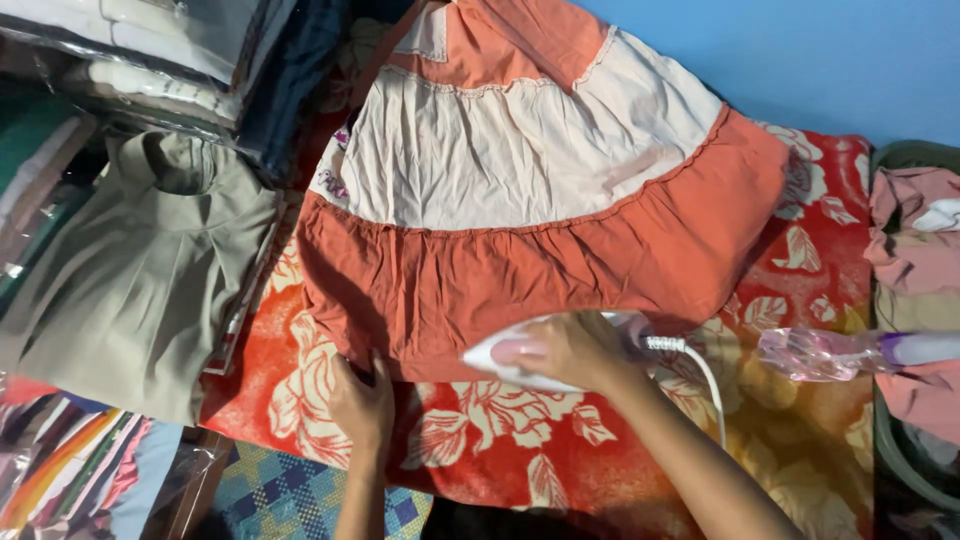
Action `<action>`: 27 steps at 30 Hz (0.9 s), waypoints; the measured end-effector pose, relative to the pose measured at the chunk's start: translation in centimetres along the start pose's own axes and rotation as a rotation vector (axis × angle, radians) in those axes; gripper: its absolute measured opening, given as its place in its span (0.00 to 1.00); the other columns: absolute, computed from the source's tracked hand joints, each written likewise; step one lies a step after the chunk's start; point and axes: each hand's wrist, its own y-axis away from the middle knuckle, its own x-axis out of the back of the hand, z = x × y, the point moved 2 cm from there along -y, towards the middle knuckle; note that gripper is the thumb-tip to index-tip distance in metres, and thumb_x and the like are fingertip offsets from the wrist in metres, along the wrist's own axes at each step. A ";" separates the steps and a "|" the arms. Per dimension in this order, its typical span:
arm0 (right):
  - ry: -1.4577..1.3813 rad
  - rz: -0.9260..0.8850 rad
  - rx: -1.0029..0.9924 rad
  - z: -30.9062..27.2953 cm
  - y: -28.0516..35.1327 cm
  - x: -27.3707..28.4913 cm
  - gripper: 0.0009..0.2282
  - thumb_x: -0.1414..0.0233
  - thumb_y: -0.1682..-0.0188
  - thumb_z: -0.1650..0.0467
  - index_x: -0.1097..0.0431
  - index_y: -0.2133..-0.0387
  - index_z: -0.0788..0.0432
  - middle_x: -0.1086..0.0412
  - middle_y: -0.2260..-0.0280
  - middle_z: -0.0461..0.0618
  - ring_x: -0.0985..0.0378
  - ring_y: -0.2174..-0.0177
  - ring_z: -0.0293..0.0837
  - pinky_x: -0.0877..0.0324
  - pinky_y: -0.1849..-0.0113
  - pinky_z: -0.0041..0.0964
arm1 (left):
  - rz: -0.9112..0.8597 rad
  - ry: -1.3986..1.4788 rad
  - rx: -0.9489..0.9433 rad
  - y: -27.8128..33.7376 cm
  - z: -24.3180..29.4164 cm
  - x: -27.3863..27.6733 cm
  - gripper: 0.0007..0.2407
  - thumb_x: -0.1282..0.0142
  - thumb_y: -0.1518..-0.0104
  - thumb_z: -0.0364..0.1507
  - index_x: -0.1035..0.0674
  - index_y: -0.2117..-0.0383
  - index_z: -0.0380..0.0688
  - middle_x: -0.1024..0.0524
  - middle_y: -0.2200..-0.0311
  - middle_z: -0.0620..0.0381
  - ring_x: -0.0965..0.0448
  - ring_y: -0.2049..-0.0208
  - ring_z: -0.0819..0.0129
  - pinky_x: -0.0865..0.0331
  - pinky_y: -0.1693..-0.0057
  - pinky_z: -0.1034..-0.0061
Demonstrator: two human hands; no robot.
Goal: The person irons a two-toned dress on a floral-patterned bedspread. They repeatedly smooth the fabric with their hands and move the iron across the garment, frequently lifting and repositioning the dress to reach different sections.
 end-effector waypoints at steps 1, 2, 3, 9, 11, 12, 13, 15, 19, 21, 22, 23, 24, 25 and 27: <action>-0.031 -0.069 -0.038 -0.2 0.1 -0.6 0.14 0.52 0.50 0.51 0.22 0.60 0.36 0.19 0.71 0.42 0.23 0.82 0.40 0.29 0.79 0.35 | -0.002 0.023 0.005 -0.1 0.0 0.2 0.17 0.46 0.39 0.43 0.35 0.64 0.43 0.25 0.73 0.40 0.24 0.70 0.31 0.36 0.63 0.43; -0.060 -0.140 -0.077 -0.4 0.4 -1.1 0.29 0.49 0.57 0.41 0.20 0.56 0.46 0.19 0.71 0.51 0.16 0.76 0.47 0.26 0.72 0.44 | -0.006 0.047 0.011 0.1 0.1 0.3 0.17 0.46 0.37 0.44 0.35 0.65 0.43 0.26 0.73 0.41 0.25 0.69 0.32 0.36 0.62 0.44; -0.061 -0.140 -0.075 -0.5 -0.5 -1.5 0.29 0.49 0.57 0.41 0.20 0.56 0.46 0.19 0.71 0.51 0.16 0.76 0.47 0.26 0.72 0.44 | -0.004 0.046 0.013 0.0 -0.1 0.1 0.17 0.46 0.37 0.44 0.35 0.65 0.43 0.26 0.73 0.41 0.25 0.69 0.32 0.36 0.62 0.44; 0.016 0.036 0.192 -2.6 -1.3 -1.8 0.10 0.52 0.44 0.61 0.26 0.56 0.25 0.18 0.64 0.36 0.19 0.78 0.37 0.35 0.85 0.25 | 0.138 0.083 -0.119 -0.1 -0.4 -0.1 0.09 0.52 0.33 0.34 0.32 0.64 0.40 0.24 0.75 0.43 0.24 0.75 0.36 0.34 0.67 0.48; -0.065 -0.115 -0.092 -2.6 -1.0 -2.5 0.29 0.53 0.53 0.41 0.23 0.56 0.48 0.19 0.76 0.46 0.17 0.78 0.45 0.25 0.69 0.46 | 0.111 0.033 -0.091 -0.1 -0.4 -0.3 0.09 0.50 0.34 0.35 0.32 0.63 0.42 0.23 0.76 0.41 0.24 0.76 0.34 0.35 0.68 0.45; -0.067 -0.118 -0.090 -2.7 -1.6 -2.7 0.29 0.53 0.53 0.41 0.23 0.56 0.48 0.19 0.76 0.46 0.17 0.78 0.45 0.25 0.69 0.46 | 0.111 0.030 -0.088 0.0 -0.4 -0.2 0.09 0.50 0.34 0.35 0.32 0.63 0.42 0.23 0.76 0.41 0.24 0.76 0.34 0.35 0.68 0.45; 0.003 -0.054 -0.134 -2.8 -2.1 -2.9 0.24 0.52 0.50 0.46 0.23 0.57 0.49 0.20 0.75 0.47 0.18 0.79 0.45 0.26 0.71 0.46 | 0.100 0.040 -0.079 0.0 -0.4 -0.1 0.09 0.51 0.34 0.35 0.32 0.63 0.43 0.23 0.77 0.41 0.24 0.76 0.34 0.35 0.68 0.45; 0.072 0.018 -0.173 -3.2 -2.6 -2.8 0.20 0.51 0.46 0.50 0.22 0.57 0.49 0.20 0.75 0.47 0.18 0.79 0.46 0.27 0.73 0.47 | 0.097 0.051 -0.073 -0.2 -0.4 -0.2 0.09 0.51 0.34 0.35 0.33 0.64 0.43 0.24 0.78 0.40 0.24 0.76 0.34 0.36 0.68 0.45; -0.071 -0.227 -0.143 -4.8 -2.7 -2.8 0.28 0.58 0.49 0.43 0.27 0.50 0.47 0.20 0.65 0.46 0.19 0.72 0.42 0.27 0.73 0.35 | 0.081 0.078 -0.079 -0.3 -0.2 -0.1 0.07 0.53 0.35 0.31 0.32 0.61 0.41 0.25 0.77 0.36 0.25 0.76 0.31 0.36 0.67 0.44; -0.087 -0.218 -0.231 -5.2 -3.2 -2.8 0.27 0.59 0.50 0.43 0.30 0.46 0.41 0.20 0.63 0.42 0.19 0.68 0.42 0.29 0.70 0.34 | 0.080 0.109 -0.071 0.0 -0.3 0.1 0.06 0.54 0.35 0.30 0.31 0.62 0.40 0.25 0.76 0.36 0.26 0.75 0.31 0.37 0.66 0.44; -0.084 -0.139 -0.175 -5.5 -3.7 -2.6 0.23 0.56 0.47 0.48 0.26 0.51 0.46 0.21 0.71 0.45 0.22 0.78 0.42 0.32 0.78 0.34 | 0.087 0.115 -0.070 -0.1 -0.4 0.0 0.06 0.54 0.34 0.30 0.31 0.62 0.40 0.25 0.76 0.35 0.26 0.75 0.31 0.37 0.66 0.44; -0.082 -0.061 -0.119 -5.7 -4.2 -2.4 0.19 0.53 0.45 0.53 0.22 0.55 0.51 0.21 0.78 0.48 0.26 0.88 0.41 0.35 0.86 0.34 | 0.094 0.122 -0.069 -0.2 -0.4 -0.1 0.06 0.55 0.34 0.29 0.32 0.63 0.39 0.25 0.76 0.35 0.26 0.74 0.31 0.37 0.65 0.44; -0.086 -0.057 -0.119 -5.8 -4.0 -2.7 0.19 0.53 0.45 0.53 0.22 0.55 0.51 0.21 0.78 0.48 0.26 0.88 0.41 0.35 0.86 0.34 | 0.095 0.118 -0.073 -0.3 -0.6 -0.2 0.06 0.55 0.34 0.29 0.32 0.63 0.39 0.25 0.76 0.35 0.26 0.74 0.31 0.37 0.65 0.44; -0.058 -0.032 -0.060 -6.0 -3.7 -3.0 0.22 0.50 0.49 0.48 0.21 0.65 0.51 0.22 0.78 0.50 0.22 0.83 0.48 0.33 0.81 0.44 | 0.092 0.096 -0.068 -0.4 -0.8 -0.3 0.06 0.55 0.34 0.30 0.32 0.62 0.39 0.25 0.74 0.35 0.26 0.74 0.30 0.38 0.65 0.43; -0.028 -0.007 0.002 -6.3 -4.1 -3.3 0.25 0.48 0.54 0.43 0.21 0.74 0.50 0.22 0.77 0.53 0.19 0.78 0.55 0.31 0.76 0.53 | 0.091 0.076 -0.060 -0.5 -0.8 -0.7 0.06 0.56 0.34 0.30 0.31 0.62 0.39 0.24 0.72 0.35 0.26 0.73 0.29 0.38 0.65 0.42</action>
